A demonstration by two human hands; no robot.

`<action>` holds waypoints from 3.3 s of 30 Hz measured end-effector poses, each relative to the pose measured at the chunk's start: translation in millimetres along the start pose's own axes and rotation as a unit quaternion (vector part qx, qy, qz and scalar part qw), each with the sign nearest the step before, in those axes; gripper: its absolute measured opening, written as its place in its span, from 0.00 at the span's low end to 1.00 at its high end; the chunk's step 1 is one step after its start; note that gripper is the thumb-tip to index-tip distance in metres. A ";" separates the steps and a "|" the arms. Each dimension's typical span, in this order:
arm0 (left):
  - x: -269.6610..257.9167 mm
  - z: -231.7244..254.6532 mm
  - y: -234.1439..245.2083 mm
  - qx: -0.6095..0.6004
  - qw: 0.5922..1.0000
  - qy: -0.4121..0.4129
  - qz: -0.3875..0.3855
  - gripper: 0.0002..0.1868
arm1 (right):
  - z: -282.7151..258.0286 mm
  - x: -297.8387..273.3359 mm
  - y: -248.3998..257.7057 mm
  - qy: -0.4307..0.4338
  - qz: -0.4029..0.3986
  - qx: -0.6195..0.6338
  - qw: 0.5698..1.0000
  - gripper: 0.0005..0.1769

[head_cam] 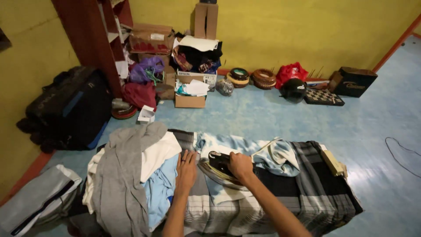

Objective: The recorder irons a tie-dye patterned t-shirt on an ironing board.

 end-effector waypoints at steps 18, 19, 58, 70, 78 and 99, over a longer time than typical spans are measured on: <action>7.4 20.6 9.0 0.057 0.996 -0.028 -0.066 0.32 | 14.5 5.1 -19.3 0.029 -0.015 0.014 0.999 0.14; 2.8 16.2 4.2 0.058 0.996 -0.030 -0.066 0.32 | 14.6 4.8 -27.6 0.029 -0.013 0.014 0.999 0.14; 2.2 -8.5 -15.7 0.008 0.995 -0.047 -0.083 0.31 | 8.9 -25.3 0.3 0.253 -0.091 0.025 0.963 0.20; 7.8 -9.2 -12.2 0.010 0.996 -0.034 -0.083 0.33 | 13.6 -32.5 7.3 0.229 -0.100 0.015 0.968 0.18; 9.1 -7.1 -11.8 0.002 0.996 -0.036 -0.077 0.34 | 44.3 -42.6 -1.5 0.253 -0.106 -0.004 0.962 0.21; 7.1 -4.7 -4.3 0.003 0.996 -0.015 -0.091 0.33 | 35.7 -5.3 -9.9 -0.030 -0.013 0.001 0.999 0.18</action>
Point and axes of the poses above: each hand's wrist, its own x-axis towards the middle knuckle, its own y-axis out of the back of the hand, z = x × y, the point moved 5 cm from there along x, towards the middle knuckle, and after that the axes turned 6 degrees about z, right-handed, at the moved point
